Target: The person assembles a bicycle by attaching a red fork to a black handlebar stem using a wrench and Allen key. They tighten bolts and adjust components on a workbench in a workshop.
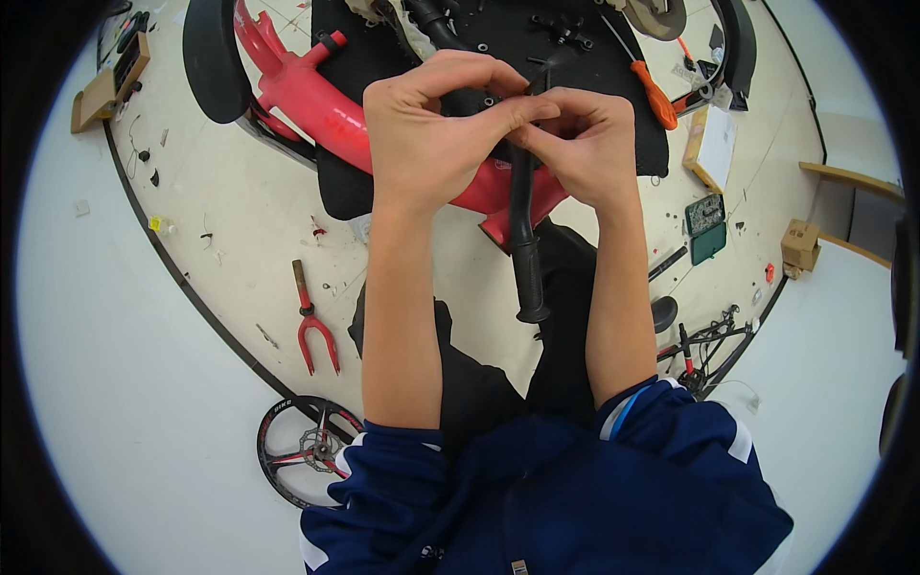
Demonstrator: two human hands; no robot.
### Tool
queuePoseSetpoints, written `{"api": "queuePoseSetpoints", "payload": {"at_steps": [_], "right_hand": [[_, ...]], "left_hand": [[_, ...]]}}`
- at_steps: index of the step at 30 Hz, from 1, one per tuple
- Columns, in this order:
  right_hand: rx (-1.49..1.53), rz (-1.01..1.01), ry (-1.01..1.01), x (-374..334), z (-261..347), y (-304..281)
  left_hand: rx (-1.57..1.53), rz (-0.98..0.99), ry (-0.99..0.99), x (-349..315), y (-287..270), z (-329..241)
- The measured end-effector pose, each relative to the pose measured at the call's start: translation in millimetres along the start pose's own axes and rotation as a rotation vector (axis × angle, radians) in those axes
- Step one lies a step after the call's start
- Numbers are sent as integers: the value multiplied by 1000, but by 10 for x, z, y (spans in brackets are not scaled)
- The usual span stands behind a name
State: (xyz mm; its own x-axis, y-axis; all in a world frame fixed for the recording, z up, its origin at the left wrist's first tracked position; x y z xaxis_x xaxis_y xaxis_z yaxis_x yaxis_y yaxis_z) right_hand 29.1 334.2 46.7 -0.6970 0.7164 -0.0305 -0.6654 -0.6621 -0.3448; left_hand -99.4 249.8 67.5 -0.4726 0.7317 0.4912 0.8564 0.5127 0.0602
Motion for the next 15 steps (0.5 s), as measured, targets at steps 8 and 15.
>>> {"api": "queuePoseSetpoints", "payload": {"at_steps": [8, 15], "right_hand": [[175, 141, -3, -16, 70, 84], [71, -16, -15, -10, 11, -11]], "left_hand": [[-122, 69, 14, 16, 104, 11], [-31, 30, -58, 10, -5, 56]]}}
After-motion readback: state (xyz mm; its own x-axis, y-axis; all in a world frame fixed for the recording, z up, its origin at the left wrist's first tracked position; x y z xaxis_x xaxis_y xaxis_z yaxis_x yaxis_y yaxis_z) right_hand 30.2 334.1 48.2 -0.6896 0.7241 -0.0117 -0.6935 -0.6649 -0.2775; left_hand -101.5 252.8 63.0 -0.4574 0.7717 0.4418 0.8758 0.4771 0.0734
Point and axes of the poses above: each hand's wrist, its own x-axis towards the middle knuckle, its own y-axis out of the palm, z = x × y, the point moved 8 cm from there along x, towards the middle knuckle, and after that the axes turned 7 degrees about y, right-handed, at the moved point
